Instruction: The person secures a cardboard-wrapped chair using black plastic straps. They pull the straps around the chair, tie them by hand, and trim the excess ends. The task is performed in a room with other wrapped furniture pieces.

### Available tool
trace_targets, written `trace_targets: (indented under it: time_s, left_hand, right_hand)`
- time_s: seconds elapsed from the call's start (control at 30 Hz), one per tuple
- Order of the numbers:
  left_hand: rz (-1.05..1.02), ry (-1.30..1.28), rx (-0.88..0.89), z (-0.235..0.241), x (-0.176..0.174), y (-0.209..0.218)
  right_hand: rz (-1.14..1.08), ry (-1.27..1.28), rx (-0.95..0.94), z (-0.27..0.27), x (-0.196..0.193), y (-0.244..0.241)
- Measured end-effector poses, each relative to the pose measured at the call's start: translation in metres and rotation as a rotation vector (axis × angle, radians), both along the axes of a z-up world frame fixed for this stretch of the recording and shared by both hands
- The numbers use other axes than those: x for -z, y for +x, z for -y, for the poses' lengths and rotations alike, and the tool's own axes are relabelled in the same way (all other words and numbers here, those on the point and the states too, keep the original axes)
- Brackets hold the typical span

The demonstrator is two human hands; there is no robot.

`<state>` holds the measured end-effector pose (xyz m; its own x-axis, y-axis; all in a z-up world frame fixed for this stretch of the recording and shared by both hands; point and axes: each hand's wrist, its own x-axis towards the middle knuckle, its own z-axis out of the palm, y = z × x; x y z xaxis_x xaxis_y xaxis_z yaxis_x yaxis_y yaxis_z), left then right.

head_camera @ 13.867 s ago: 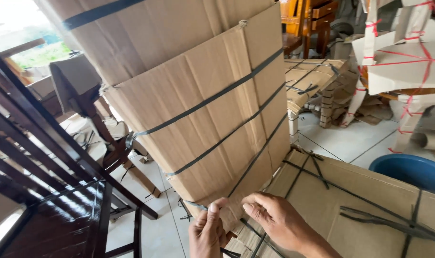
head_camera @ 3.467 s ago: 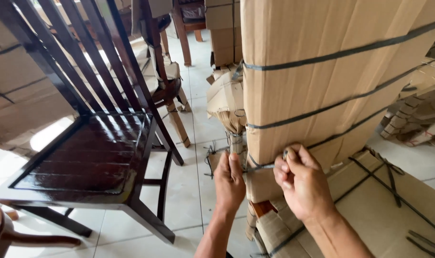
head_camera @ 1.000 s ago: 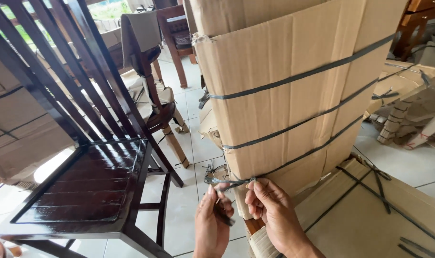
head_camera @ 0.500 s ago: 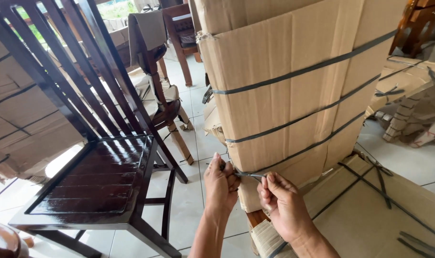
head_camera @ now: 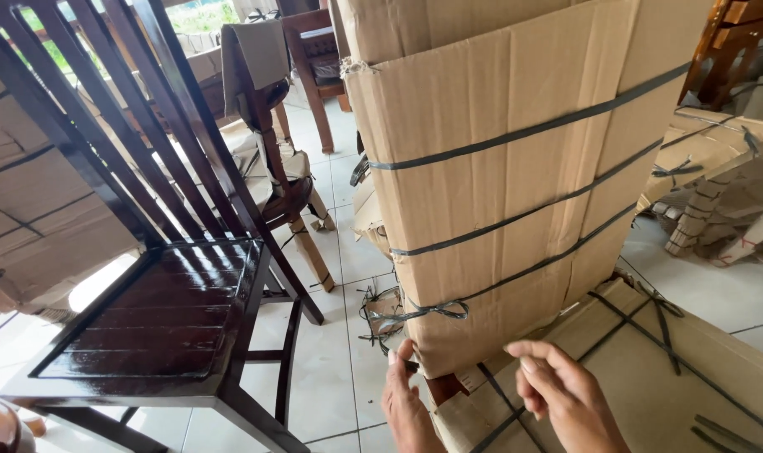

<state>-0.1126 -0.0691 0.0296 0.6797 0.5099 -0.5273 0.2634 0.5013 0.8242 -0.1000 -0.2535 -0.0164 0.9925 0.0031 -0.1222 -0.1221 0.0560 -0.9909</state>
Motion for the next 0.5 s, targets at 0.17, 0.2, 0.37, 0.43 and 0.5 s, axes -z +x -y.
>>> trace_targets:
  time_s: [0.17,0.2,0.37,0.43,0.5]
  left_hand:
    - [0.196,0.010,-0.119,0.006,-0.035,0.002]
    - [0.198,0.014,-0.114,0.005,-0.032,0.006]
    - [0.513,-0.290,-0.167,0.001,-0.018,0.034]
    - [0.572,-0.239,-0.142,-0.006,0.000,0.047]
    - [0.617,-0.188,-0.125,-0.010,0.010,0.050]
  right_hand:
    - [-0.091,0.012,0.124,0.014,0.032,0.003]
    - [-0.089,0.016,0.128,0.015,0.034,0.004]
    - [-0.045,0.137,0.109,0.018,0.039,0.005]
    - [-0.070,0.127,0.133,0.016,0.023,0.002]
    - [-0.108,0.113,0.151,0.015,0.022,-0.002]
